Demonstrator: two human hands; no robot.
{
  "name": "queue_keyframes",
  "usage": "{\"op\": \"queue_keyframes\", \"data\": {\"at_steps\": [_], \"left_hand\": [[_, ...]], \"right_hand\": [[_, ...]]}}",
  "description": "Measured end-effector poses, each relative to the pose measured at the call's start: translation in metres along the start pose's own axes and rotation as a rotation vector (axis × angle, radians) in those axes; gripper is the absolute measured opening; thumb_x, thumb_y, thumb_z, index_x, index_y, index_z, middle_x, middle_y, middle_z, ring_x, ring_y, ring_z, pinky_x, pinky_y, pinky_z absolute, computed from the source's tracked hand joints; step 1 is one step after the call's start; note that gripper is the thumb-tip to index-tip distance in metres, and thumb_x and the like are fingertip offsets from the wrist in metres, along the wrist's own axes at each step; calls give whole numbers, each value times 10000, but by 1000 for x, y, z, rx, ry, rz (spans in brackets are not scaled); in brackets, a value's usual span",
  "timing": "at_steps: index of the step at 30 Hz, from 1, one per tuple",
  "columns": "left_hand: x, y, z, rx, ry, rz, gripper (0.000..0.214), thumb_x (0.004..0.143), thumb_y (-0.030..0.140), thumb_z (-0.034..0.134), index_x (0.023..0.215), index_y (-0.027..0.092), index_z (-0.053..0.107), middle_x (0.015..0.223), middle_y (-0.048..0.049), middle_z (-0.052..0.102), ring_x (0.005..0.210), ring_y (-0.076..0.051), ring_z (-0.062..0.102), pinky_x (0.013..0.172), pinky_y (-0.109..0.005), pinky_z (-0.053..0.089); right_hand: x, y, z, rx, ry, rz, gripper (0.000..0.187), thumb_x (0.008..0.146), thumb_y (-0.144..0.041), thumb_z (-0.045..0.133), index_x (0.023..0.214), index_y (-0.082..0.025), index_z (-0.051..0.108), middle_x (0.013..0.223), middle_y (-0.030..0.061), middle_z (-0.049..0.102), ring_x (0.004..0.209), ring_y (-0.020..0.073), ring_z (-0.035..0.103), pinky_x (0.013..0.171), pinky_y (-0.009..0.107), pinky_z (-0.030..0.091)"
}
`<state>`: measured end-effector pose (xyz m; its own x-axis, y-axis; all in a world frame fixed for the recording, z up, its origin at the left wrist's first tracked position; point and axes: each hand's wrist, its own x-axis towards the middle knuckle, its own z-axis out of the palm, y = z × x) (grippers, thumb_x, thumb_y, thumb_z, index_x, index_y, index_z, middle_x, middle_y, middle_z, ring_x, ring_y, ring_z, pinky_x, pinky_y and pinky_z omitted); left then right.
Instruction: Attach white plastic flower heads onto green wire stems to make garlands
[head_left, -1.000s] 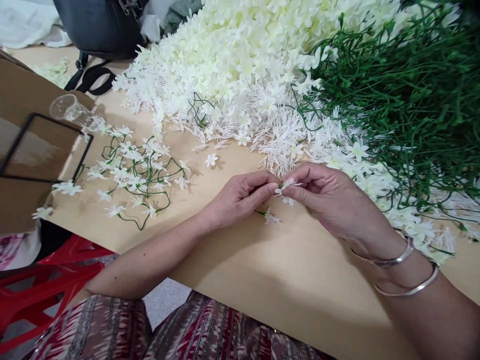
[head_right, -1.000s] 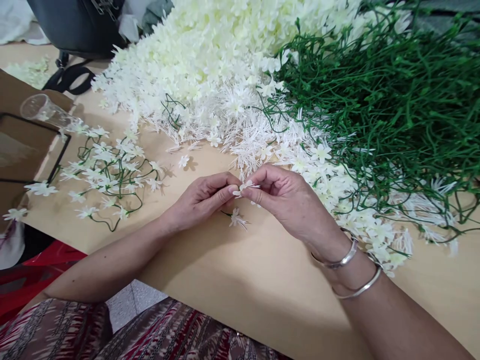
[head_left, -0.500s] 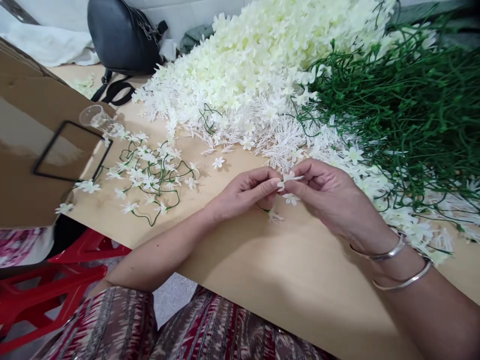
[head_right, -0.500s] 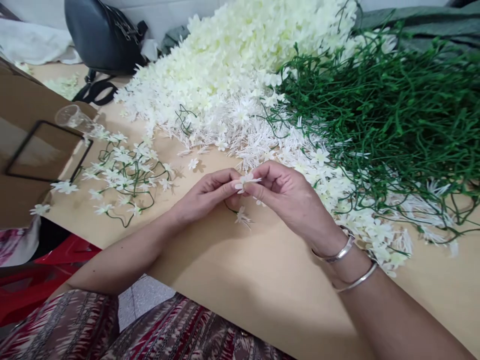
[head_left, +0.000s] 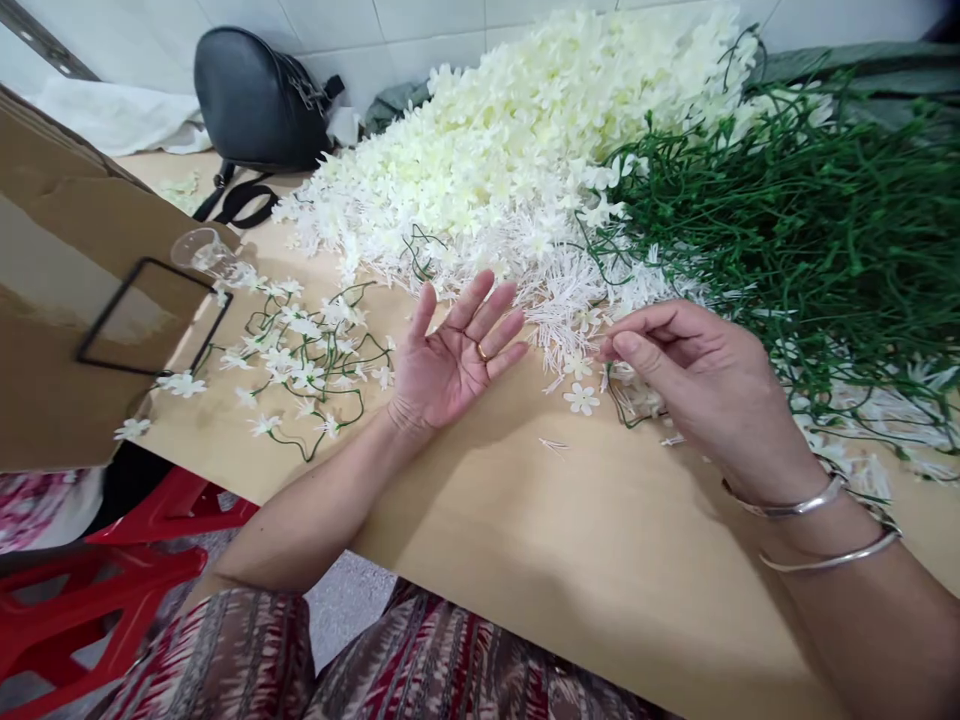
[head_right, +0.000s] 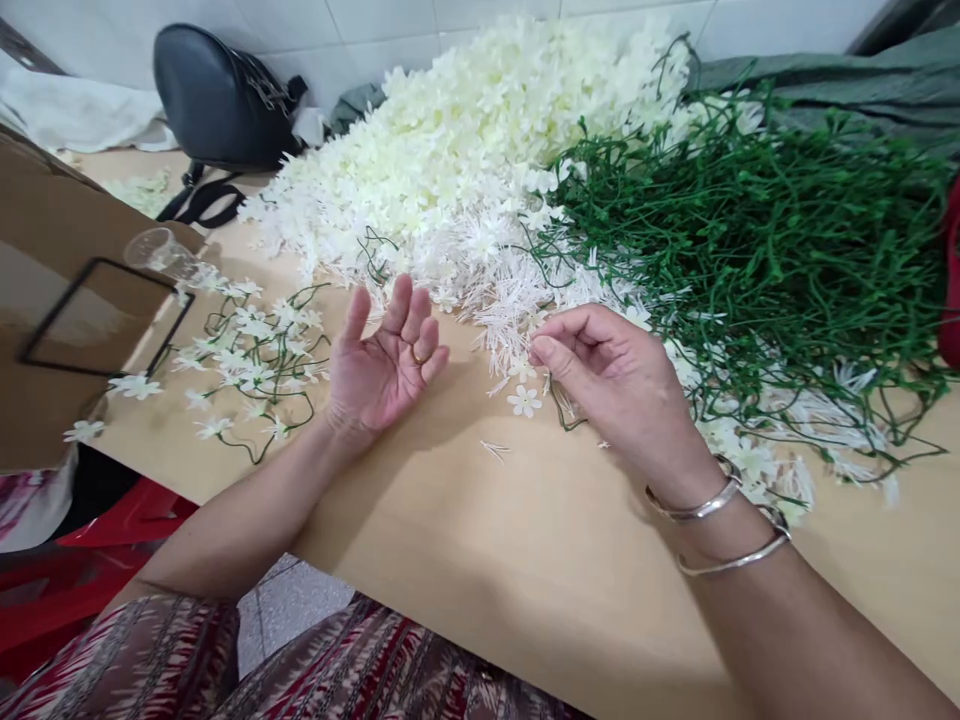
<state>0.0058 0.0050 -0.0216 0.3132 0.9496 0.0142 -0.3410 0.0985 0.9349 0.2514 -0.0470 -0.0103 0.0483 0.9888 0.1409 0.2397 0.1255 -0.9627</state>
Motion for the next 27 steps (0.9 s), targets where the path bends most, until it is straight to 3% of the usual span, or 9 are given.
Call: {"op": "queue_keyframes", "data": {"at_steps": [2,4,8,10,13,17,19,23,27], "left_hand": [[-2,0,3,56,10,46,580,963,758,522,953,231,763,949,-47,767,810,-169,737,750,-294,603],[-8,0,10,236,-83,142,497,989,658,580,851,207,739,825,-41,731,723,-138,683,717,-264,569],[-26,-4,33,730,-688,475,257,1014,380,652,838,203,715,801,-43,738,723,-133,683,724,-266,532],[-31,-8,39,971,-779,660,242,1030,344,639,849,200,712,808,-38,739,715,-129,674,739,-278,517],[-30,-11,35,1094,-636,749,241,1058,361,591,929,191,702,844,-37,732,748,-126,670,751,-266,524],[-22,-8,18,1133,-166,631,198,1059,371,583,1046,192,665,896,-45,698,797,-142,648,753,-271,536],[-18,-7,12,1107,-18,600,187,1042,363,612,1094,189,660,893,-42,668,793,-145,620,743,-275,532],[-15,-9,15,868,-57,457,279,1017,382,654,1215,187,668,989,-57,682,763,-119,607,723,-250,537],[-18,-13,27,676,-238,309,315,1019,400,651,1277,220,683,1152,-97,723,882,-139,685,773,-249,573]], "right_hand": [[1,-5,-5,-120,4,-71,114,892,-370,747,854,-271,704,798,18,713,727,203,629,693,360,496],[-1,-10,-8,-241,-72,-114,85,916,-321,698,847,-272,691,781,12,692,716,206,619,702,363,485],[-11,-7,-5,-499,-339,-200,103,973,-298,609,896,-265,668,847,41,689,753,242,636,693,380,471],[-16,-1,-2,-648,-408,-263,106,998,-313,573,982,-255,660,911,71,686,827,281,641,729,410,464],[-17,9,0,-745,-430,-292,138,1023,-293,512,998,-237,635,934,89,673,850,298,636,739,427,454],[-14,9,-2,-753,-396,-283,192,1025,-289,498,864,-250,596,839,65,648,783,275,616,711,420,447],[-12,6,-3,-665,-318,-214,166,1009,-297,544,866,-260,620,858,64,680,776,258,629,707,413,473],[-7,-1,1,-193,-99,-6,81,897,-314,729,943,-273,676,821,26,717,709,211,657,601,342,522],[-4,-3,9,99,-180,80,198,834,-380,826,890,-284,662,727,-19,698,616,163,628,525,290,505]]}}
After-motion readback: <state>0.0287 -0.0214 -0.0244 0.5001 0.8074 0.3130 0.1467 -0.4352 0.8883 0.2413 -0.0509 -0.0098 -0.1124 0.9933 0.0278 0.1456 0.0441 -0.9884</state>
